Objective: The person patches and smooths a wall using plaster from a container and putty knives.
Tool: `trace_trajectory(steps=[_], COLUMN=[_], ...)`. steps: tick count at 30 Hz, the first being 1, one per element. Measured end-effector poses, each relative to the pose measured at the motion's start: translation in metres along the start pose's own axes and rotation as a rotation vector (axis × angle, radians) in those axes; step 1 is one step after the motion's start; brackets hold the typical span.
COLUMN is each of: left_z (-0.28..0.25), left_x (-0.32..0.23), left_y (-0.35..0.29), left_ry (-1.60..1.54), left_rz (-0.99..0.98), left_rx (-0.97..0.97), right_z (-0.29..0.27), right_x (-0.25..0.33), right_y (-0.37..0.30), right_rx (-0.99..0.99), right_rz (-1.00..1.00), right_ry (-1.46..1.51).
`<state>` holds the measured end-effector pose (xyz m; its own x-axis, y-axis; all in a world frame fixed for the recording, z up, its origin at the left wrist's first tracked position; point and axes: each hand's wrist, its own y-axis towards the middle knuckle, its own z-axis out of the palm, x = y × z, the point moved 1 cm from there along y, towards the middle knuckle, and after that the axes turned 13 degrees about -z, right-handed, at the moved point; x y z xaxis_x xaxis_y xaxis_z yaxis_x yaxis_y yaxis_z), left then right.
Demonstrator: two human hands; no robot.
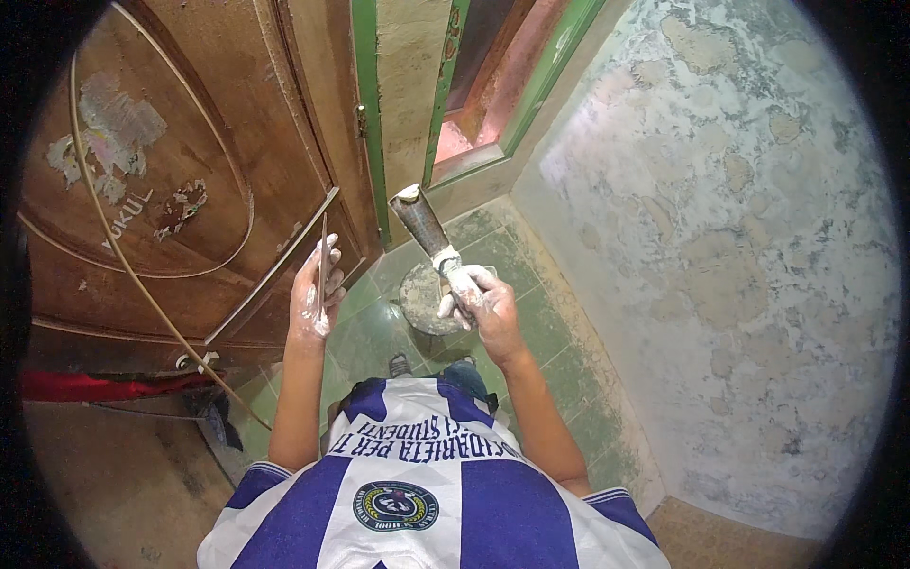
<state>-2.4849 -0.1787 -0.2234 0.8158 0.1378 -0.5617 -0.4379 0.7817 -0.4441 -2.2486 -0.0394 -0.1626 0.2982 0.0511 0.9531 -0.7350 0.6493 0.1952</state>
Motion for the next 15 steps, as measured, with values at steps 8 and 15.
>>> trace_trajectory(steps=[8, 15], left_z=[0.008, -0.001], left_x=[-0.001, 0.002], left_y=[-0.004, -0.007], left_ry=[-0.036, 0.023], left_rz=[0.067, 0.236], left_rx=[-0.041, -0.071], right_z=[0.013, -0.003], right_x=[0.013, -0.011], right_y=[0.013, 0.014], right_rx=[-0.024, -0.109], right_rz=[-0.089, -0.035], right_ry=[-0.066, -0.246])
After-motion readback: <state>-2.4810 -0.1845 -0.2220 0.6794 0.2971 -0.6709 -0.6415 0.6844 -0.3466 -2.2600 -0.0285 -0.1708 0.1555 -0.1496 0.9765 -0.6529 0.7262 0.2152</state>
